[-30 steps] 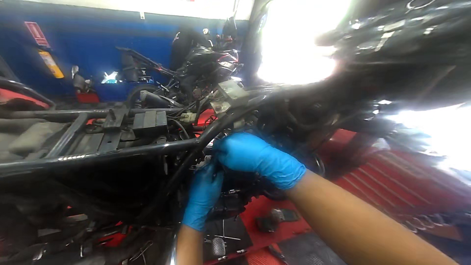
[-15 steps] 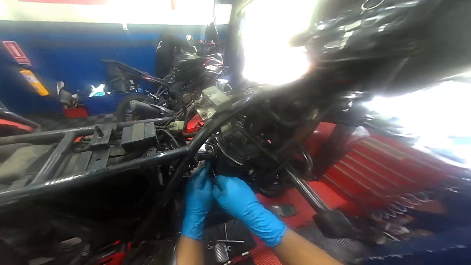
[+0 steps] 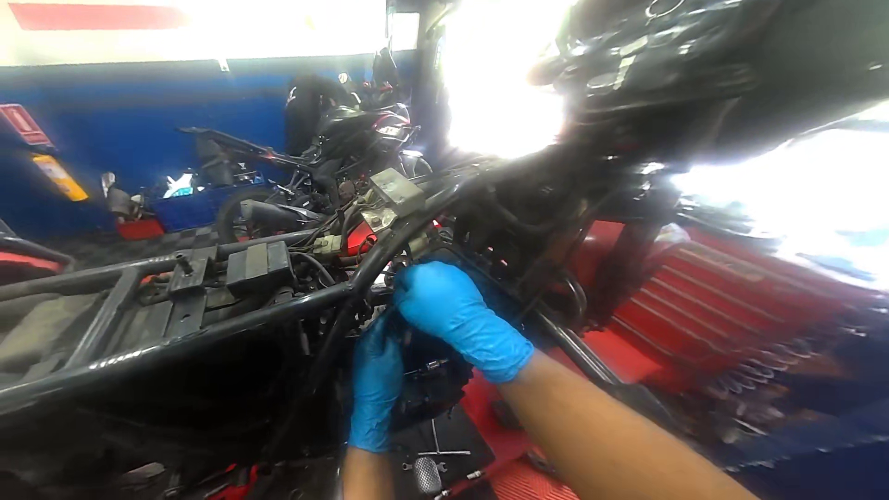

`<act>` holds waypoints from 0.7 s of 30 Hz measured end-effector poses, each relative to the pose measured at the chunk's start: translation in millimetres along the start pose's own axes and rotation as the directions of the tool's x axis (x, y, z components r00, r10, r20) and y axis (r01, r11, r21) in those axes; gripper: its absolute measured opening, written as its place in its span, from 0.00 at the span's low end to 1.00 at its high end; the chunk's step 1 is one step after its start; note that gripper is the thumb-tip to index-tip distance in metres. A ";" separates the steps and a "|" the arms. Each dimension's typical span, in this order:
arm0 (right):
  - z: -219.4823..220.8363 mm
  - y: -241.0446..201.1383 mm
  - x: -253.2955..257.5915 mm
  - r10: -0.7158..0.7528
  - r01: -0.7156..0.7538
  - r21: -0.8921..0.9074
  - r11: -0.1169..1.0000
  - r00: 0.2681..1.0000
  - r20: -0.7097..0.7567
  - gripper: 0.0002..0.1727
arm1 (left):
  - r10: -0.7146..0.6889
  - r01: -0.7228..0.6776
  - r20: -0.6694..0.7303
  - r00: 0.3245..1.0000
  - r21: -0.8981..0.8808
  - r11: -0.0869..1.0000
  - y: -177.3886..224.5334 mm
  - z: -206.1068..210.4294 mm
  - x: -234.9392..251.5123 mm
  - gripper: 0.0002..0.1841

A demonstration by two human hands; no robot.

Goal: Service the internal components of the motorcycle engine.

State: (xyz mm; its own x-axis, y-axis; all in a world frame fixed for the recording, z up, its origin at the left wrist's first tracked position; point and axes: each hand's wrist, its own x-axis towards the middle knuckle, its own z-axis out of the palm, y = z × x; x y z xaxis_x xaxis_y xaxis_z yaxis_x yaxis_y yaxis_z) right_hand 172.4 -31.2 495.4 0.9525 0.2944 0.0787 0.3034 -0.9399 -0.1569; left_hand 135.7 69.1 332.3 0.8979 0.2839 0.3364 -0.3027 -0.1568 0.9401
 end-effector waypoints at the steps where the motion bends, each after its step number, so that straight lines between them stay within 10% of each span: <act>1: -1.4 -1.9 4.3 -0.012 0.012 -0.017 1.000 1.000 -0.006 0.14 | -0.008 0.008 0.000 1.000 0.009 1.000 -0.1 0.2 0.0 0.16; 9: 47.2 17.2 -40.1 -0.021 0.040 0.081 0.996 0.976 -0.218 0.14 | -0.016 0.016 0.019 1.000 -0.013 1.000 -3.5 -2.5 2.5 0.16; 13: 86.5 19.7 -65.5 0.124 -0.172 0.287 0.943 0.976 0.177 0.18 | -0.013 0.013 0.019 1.000 0.016 1.000 -4.2 -1.5 2.3 0.19; 21: 31.2 17.0 -47.4 0.054 -0.064 0.045 0.997 0.979 0.198 0.23 | -0.006 0.005 -0.009 1.000 -0.029 1.000 -7.8 1.0 1.4 0.18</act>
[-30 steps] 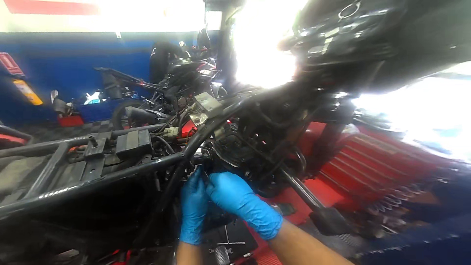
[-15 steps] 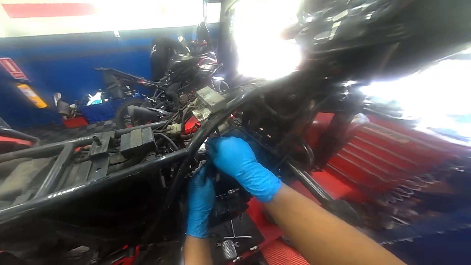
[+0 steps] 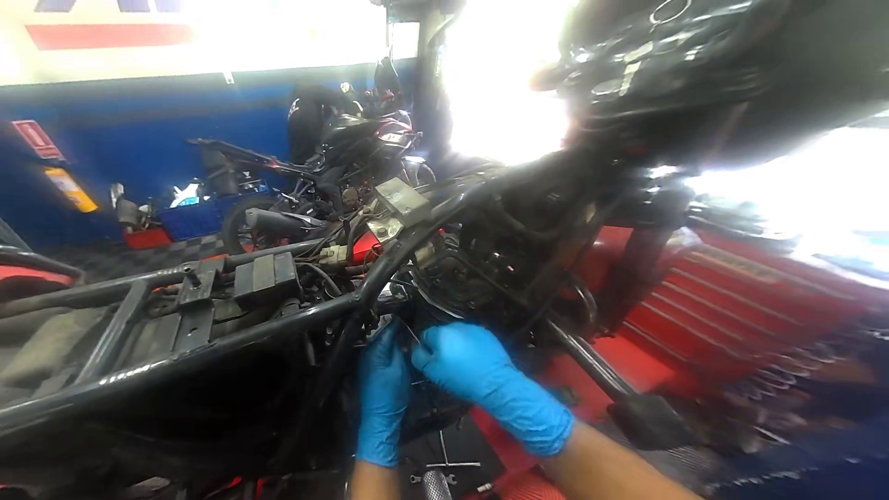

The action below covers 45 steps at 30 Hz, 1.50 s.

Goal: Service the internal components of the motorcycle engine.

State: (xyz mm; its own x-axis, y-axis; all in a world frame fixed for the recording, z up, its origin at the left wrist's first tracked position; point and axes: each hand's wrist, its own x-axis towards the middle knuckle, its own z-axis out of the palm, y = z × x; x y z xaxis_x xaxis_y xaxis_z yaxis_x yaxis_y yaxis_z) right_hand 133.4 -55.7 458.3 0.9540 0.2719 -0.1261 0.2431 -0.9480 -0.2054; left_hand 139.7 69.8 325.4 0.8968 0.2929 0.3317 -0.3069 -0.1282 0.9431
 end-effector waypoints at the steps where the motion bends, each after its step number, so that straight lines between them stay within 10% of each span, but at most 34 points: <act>1: -7.9 -0.9 5.2 0.009 -0.013 -0.045 0.999 0.996 -0.086 0.25 | 0.006 -0.006 0.003 1.000 0.024 1.000 1.7 0.7 0.3 0.17; 9: -16.2 -10.5 27.9 -0.075 0.015 -0.135 0.991 0.889 -0.452 0.25 | -0.037 0.038 -0.014 0.999 0.028 0.999 6.6 3.3 2.1 0.16; 14: 48.3 0.4 -6.9 0.022 -0.024 0.070 0.997 0.999 0.035 0.27 | -0.013 0.012 0.038 0.999 0.044 0.999 3.5 -0.9 3.5 0.19; 20: 24.5 10.7 5.7 -0.187 0.180 0.052 0.982 0.965 0.186 0.28 | 0.030 -0.031 -0.075 0.997 -0.019 0.999 1.7 -2.4 1.9 0.17; 30: -39.9 -20.3 27.7 0.042 -0.057 -0.046 0.997 0.959 -0.280 0.26 | 0.044 -0.044 0.025 0.999 0.003 0.999 6.2 -0.1 1.4 0.18; 40: 67.4 18.3 2.3 -0.099 0.085 0.126 0.988 0.990 0.103 0.28 | -0.005 0.008 0.074 0.997 -0.035 0.999 5.7 -3.5 1.4 0.19; 45: 20.3 12.1 4.1 -0.193 0.175 0.118 0.977 0.968 0.163 0.28 | -0.021 0.018 -0.041 0.999 -0.072 0.997 4.9 -1.5 2.4 0.18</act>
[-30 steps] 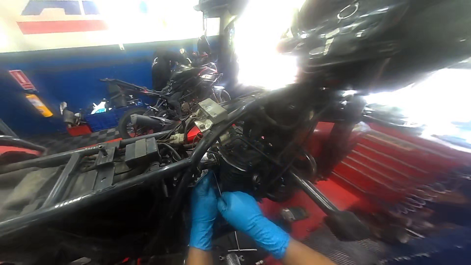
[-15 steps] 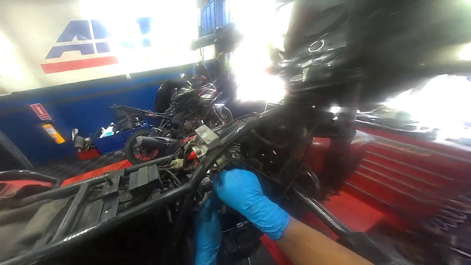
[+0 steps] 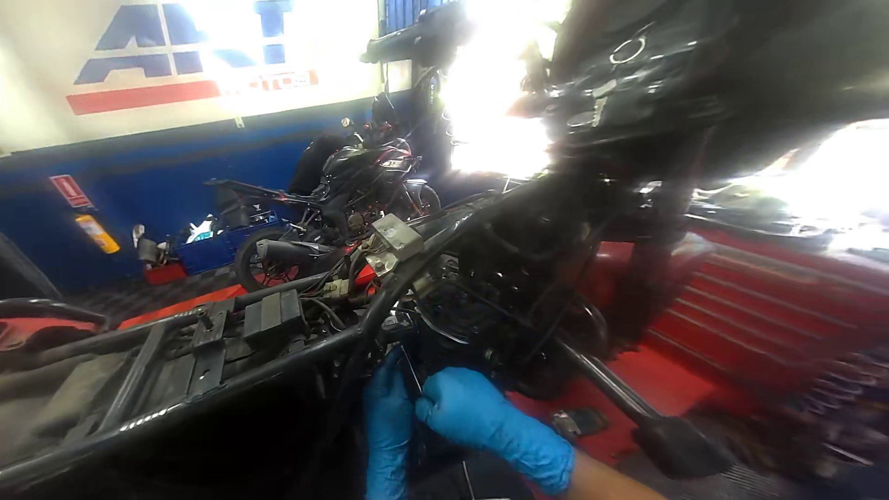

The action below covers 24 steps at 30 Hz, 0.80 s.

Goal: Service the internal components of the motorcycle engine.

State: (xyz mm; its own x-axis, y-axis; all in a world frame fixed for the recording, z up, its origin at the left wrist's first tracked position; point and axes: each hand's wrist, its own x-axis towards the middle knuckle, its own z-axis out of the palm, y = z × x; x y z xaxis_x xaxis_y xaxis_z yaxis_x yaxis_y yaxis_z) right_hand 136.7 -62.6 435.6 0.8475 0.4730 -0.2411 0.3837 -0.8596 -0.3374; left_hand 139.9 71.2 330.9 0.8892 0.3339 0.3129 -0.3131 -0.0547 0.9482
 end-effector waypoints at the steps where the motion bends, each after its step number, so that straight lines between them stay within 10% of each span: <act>1: -12.5 -4.8 -2.4 0.035 -0.035 0.003 0.999 0.999 -0.016 0.28 | 0.009 -0.010 0.035 0.999 0.029 1.000 -2.3 1.4 0.1 0.19; 10: -54.6 -33.2 23.0 0.094 -0.199 -0.152 0.968 0.852 -0.515 0.22 | 0.064 -0.070 0.058 0.996 0.099 0.993 -1.2 4.0 -1.1 0.16; 17: 12.5 -13.0 -5.7 0.192 -0.187 0.068 0.980 0.980 -0.060 0.28 | -0.005 -0.001 0.123 0.992 0.044 0.999 -5.5 -1.2 2.1 0.20; 24: 15.5 7.6 1.1 0.010 -0.008 0.177 0.984 1.000 -0.006 0.24 | 0.010 -0.011 -0.065 0.998 -0.017 1.000 3.0 -2.2 -2.3 0.17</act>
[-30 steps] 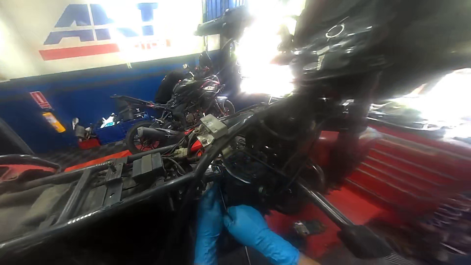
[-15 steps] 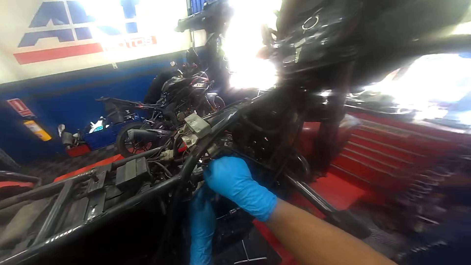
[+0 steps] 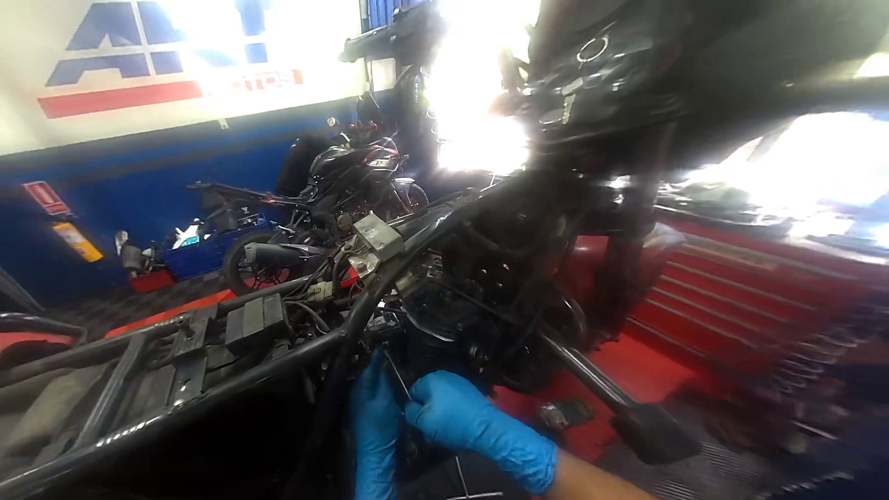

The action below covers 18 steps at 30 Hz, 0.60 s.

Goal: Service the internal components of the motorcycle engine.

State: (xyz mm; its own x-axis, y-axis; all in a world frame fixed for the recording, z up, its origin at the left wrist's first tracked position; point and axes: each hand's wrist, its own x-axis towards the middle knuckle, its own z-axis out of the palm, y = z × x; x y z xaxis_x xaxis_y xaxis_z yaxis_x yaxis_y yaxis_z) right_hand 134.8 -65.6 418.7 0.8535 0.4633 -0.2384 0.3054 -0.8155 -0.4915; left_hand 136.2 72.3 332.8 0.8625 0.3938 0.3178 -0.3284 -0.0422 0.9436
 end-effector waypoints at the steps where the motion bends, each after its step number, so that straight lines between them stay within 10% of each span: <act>1: -9.0 -5.2 -1.3 0.004 -0.004 -0.018 1.000 1.000 0.003 0.25 | -0.001 0.001 0.015 1.000 0.004 1.000 -0.6 0.9 0.1 0.18; 18: -76.6 -47.1 27.7 0.023 -0.187 -0.341 0.921 0.902 -0.431 0.23 | 0.024 -0.044 0.133 0.991 0.146 0.988 -1.7 7.1 2.3 0.17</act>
State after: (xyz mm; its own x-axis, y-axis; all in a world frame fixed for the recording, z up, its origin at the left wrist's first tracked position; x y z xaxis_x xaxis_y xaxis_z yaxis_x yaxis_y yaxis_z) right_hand 176.4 -40.9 499.4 0.9589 0.2498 0.1344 0.2662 -0.9561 -0.1224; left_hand 141.5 66.8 332.6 0.8977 0.2674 0.3501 -0.3062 -0.1927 0.9323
